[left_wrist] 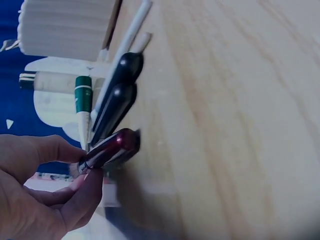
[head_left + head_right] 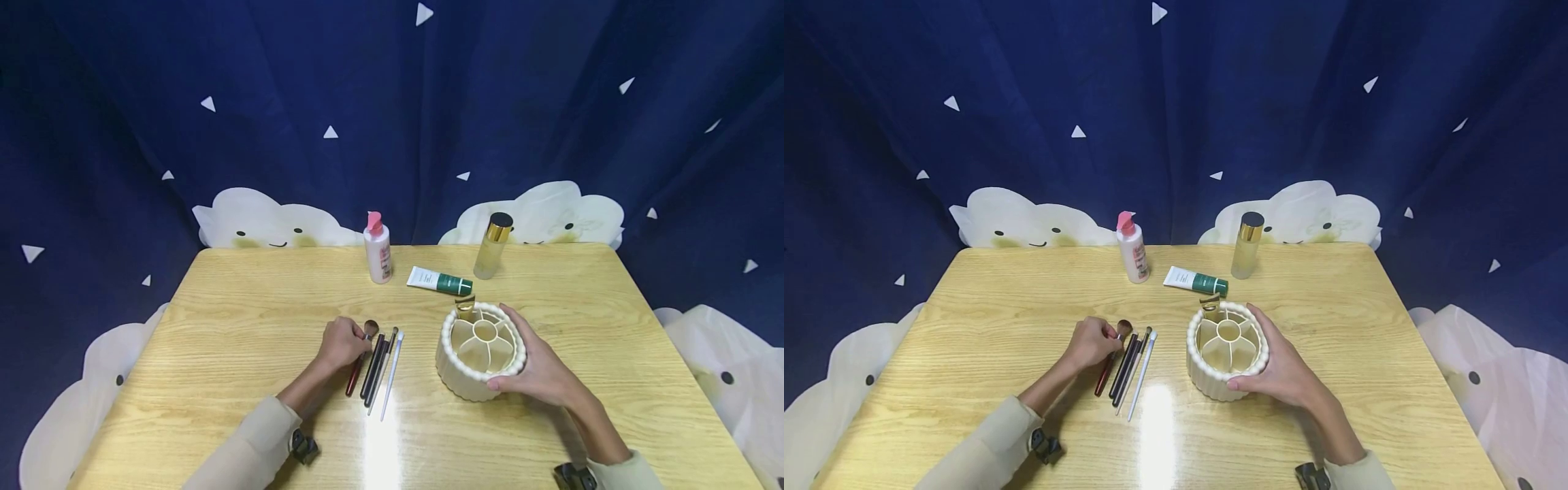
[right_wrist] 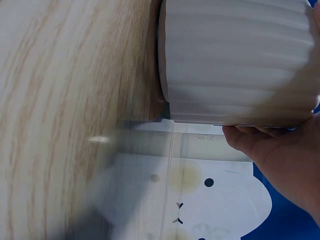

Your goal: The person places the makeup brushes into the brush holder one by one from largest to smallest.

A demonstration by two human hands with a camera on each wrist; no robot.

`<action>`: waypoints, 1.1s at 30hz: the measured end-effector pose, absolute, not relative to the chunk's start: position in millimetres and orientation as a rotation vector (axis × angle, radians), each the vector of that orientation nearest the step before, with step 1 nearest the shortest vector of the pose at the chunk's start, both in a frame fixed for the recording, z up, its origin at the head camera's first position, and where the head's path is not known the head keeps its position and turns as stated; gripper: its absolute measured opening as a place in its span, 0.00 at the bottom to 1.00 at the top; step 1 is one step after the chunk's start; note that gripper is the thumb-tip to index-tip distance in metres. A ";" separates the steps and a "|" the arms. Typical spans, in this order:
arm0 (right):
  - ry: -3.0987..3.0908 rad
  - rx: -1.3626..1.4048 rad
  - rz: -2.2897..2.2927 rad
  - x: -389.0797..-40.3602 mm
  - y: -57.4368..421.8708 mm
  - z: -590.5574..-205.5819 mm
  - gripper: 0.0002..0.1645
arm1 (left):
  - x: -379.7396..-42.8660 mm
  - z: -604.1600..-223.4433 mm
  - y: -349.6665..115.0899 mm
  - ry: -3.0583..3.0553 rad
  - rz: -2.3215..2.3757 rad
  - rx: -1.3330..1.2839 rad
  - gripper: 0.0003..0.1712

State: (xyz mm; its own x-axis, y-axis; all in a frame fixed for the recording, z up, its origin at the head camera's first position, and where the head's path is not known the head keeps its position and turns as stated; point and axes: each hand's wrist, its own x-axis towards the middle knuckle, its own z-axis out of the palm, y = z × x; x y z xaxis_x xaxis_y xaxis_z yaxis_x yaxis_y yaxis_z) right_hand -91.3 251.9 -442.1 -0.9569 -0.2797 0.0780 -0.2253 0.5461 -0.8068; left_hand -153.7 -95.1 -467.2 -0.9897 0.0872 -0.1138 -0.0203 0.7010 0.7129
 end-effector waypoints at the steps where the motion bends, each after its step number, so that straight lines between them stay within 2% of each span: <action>1: 2.710 -0.442 -1.401 -91.2 251.8 -442.2 0.76 | -154.3 -466.1 -95.7 2.759 1.179 0.052 0.07; 4: 2.710 -0.441 -1.404 -91.0 251.6 -442.5 0.76 | -156.0 -461.4 -96.7 2.718 1.264 0.030 0.04; 17: 2.707 -0.451 -1.421 -90.9 251.3 -442.7 0.76 | -159.9 -431.8 -81.7 2.415 1.746 0.006 0.13; 33: 2.700 -0.446 -1.416 -92.2 251.7 -443.1 0.76 | -167.5 -396.2 -45.9 1.937 2.414 0.059 0.13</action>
State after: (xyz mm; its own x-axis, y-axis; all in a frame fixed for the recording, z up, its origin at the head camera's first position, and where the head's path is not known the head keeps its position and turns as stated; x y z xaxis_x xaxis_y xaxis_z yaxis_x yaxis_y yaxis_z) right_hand -92.2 251.7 -443.1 -0.9563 -0.2812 0.0797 -0.2255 0.5363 -0.8134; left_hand -167.5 -45.9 -396.2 -0.9982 0.0594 0.0012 -0.0117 -0.2163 0.9763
